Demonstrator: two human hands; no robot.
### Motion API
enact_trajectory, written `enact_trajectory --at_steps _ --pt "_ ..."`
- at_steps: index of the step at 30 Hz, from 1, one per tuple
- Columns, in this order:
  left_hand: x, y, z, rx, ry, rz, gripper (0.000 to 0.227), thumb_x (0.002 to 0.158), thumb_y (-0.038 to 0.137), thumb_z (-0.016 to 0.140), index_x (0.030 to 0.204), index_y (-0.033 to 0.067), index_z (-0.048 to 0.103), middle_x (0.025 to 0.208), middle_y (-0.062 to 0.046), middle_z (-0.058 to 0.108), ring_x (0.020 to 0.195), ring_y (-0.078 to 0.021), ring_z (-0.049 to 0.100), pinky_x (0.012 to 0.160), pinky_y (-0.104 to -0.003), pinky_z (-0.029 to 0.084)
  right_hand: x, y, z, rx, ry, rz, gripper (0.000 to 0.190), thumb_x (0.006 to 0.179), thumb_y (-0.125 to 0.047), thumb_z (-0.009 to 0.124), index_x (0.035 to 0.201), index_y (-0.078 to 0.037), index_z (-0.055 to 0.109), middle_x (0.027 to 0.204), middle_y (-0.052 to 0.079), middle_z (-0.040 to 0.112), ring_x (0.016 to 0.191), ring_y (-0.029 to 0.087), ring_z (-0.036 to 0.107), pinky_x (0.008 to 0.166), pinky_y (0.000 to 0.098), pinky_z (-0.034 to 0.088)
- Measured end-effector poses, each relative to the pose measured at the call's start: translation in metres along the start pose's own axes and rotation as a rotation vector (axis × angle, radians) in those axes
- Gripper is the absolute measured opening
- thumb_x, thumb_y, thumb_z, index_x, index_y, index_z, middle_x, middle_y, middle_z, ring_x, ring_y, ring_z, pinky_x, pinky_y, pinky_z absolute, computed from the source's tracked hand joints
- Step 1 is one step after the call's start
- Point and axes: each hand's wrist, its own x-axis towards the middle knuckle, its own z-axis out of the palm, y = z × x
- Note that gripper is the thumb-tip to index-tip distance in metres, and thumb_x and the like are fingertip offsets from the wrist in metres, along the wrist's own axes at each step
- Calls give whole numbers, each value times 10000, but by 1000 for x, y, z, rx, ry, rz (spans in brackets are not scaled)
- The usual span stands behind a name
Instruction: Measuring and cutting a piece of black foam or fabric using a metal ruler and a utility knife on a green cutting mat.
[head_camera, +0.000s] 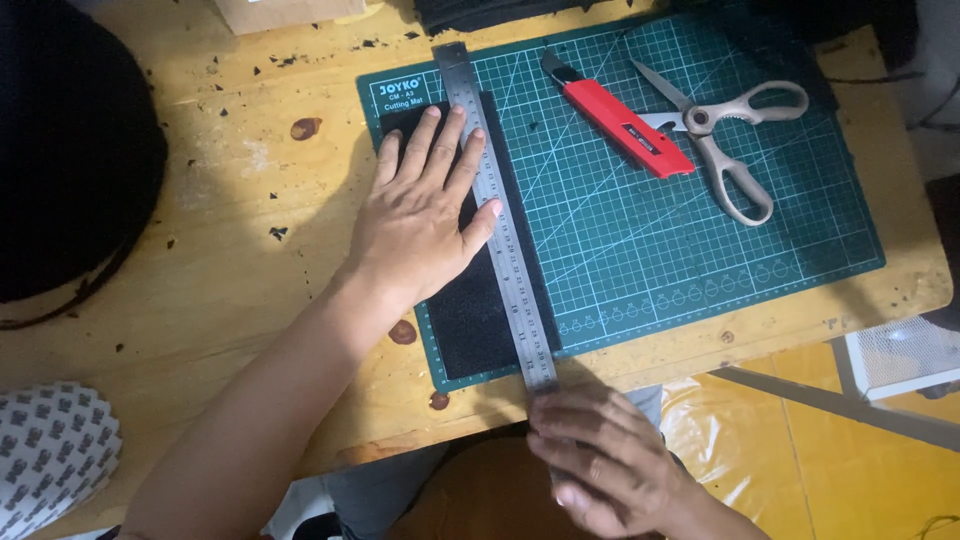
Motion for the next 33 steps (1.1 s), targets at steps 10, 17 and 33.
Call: enact_trajectory --at_steps 10,17,33 --pt "0 1 3 28 27 3 726 1056 588 131 1638 155 165 1712 -87 91 1569 -264 16 1246 -510 3 58 15 -6 -422 -236 185 486 921 -87 695 1387 1 588 1466 165 604 1431 333 522 1197 513 386" --pt "2 0 3 49 14 -9 732 1049 599 127 1639 165 148 1713 -85 53 1569 -260 4 1243 -513 7 75 15 -4 -531 -329 164 498 923 -182 736 1353 37 614 1444 227 606 1401 375 539 1193 575 341" --pt "7 0 9 235 80 51 751 1053 590 134 1617 98 194 1705 -146 108 1578 -297 9 1263 -510 -9 69 14 -2 -658 -347 133 553 866 -278 752 1348 -29 646 1446 168 622 1413 347 523 1205 618 277"
